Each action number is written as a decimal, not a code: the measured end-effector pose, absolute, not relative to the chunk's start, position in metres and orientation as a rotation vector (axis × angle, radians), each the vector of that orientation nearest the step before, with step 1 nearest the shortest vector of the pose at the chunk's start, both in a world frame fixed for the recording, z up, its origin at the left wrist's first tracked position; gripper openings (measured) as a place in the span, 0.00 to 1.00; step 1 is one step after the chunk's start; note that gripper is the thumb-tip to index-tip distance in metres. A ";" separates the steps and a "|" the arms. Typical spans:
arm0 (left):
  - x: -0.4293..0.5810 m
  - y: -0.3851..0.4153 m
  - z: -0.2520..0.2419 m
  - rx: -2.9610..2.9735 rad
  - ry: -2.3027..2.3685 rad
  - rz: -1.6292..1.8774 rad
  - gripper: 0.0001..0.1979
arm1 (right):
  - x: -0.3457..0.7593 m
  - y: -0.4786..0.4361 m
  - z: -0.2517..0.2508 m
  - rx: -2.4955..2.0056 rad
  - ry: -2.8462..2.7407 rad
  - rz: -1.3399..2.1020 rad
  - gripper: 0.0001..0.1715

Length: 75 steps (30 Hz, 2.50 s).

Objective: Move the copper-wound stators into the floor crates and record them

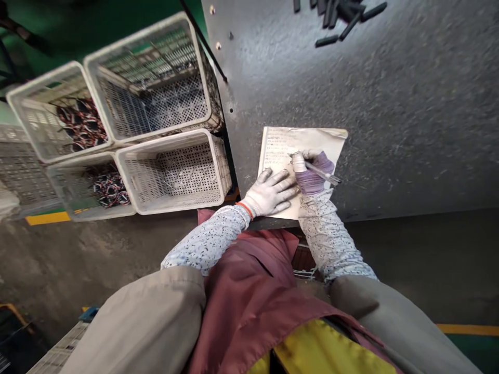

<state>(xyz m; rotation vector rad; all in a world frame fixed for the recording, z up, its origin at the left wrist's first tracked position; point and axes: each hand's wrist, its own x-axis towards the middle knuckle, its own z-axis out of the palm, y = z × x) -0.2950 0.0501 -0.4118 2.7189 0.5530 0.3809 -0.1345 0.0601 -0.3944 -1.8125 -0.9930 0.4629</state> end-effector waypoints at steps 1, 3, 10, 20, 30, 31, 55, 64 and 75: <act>-0.295 0.050 -0.412 2.719 0.555 0.379 0.25 | -0.135 0.060 -0.395 -1.823 -0.999 0.459 0.16; -0.295 0.050 -0.411 2.717 0.559 0.375 0.25 | -0.135 0.059 -0.397 -1.815 -1.006 0.460 0.16; -0.294 0.050 -0.409 2.705 0.567 0.342 0.24 | -0.136 0.059 -0.399 -1.775 -1.032 0.452 0.17; -0.296 0.051 -0.411 2.703 0.578 0.381 0.23 | -0.136 0.058 -0.401 -1.820 -1.031 0.468 0.15; -0.294 0.051 -0.410 2.733 0.584 0.500 0.22 | -0.135 0.057 -0.403 -1.807 -1.069 0.505 0.16; -0.294 0.051 -0.410 2.736 0.584 0.524 0.21 | -0.135 0.058 -0.404 -1.803 -1.071 0.505 0.16; -0.294 0.050 -0.415 2.687 0.597 0.475 0.21 | -0.139 0.060 -0.390 -1.924 -1.078 0.449 0.14; -0.294 0.050 -0.414 2.690 0.599 0.532 0.21 | -0.142 0.062 -0.388 -1.950 -1.048 0.474 0.13; -0.295 0.051 -0.412 2.676 0.595 0.449 0.22 | -0.142 0.063 -0.384 -1.945 -0.993 0.461 0.13</act>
